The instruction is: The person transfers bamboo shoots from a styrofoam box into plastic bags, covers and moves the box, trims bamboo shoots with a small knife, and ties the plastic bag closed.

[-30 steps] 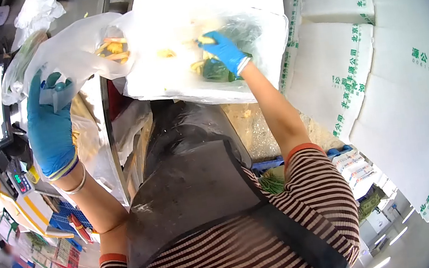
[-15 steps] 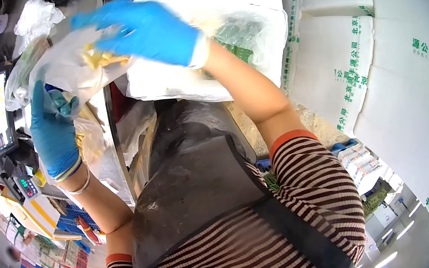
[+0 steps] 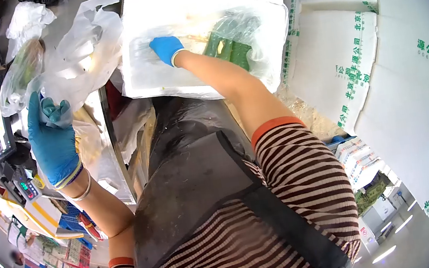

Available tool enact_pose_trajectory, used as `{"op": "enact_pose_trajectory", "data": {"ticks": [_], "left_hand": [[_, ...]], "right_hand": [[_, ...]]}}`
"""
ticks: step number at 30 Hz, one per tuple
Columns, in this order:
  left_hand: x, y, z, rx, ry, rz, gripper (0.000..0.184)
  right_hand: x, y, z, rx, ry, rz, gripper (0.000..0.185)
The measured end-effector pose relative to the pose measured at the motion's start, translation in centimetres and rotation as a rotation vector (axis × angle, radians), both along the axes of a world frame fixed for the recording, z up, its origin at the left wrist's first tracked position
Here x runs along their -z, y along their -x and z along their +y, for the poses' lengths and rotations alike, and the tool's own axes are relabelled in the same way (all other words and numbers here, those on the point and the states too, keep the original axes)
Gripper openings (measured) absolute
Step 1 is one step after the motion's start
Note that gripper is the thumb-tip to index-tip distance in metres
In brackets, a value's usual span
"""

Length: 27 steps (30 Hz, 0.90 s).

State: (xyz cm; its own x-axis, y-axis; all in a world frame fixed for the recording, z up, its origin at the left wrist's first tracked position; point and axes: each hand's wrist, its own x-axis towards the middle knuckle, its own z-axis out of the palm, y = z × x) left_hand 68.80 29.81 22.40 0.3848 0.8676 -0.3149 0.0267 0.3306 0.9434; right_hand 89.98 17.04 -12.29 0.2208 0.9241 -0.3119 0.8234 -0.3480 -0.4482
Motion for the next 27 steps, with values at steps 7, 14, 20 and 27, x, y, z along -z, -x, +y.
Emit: {"op": "enact_pose_trajectory", "data": {"ticks": [7, 14, 20, 27], "left_hand": [[0.8, 1.2, 0.5, 0.063, 0.194, -0.343, 0.034], [1.4, 1.1, 0.5, 0.092, 0.304, -0.485, 0.032], [0.6, -0.1, -0.2, -0.092, 0.281, -0.251, 0.031], [1.0, -0.2, -0.5, -0.121, 0.312, -0.257, 0.027]], "right_hand": [[-8.8, -8.4, -4.8, 0.106, 0.081, 0.289, 0.018], [-3.6, -5.5, -10.4, -0.21, 0.215, 0.089, 0.02], [-3.3, -6.3, -11.2, -0.234, 0.149, 0.115, 0.022], [-5.9, -7.3, -11.8, 0.114, 0.01, 0.079, 0.023]]}}
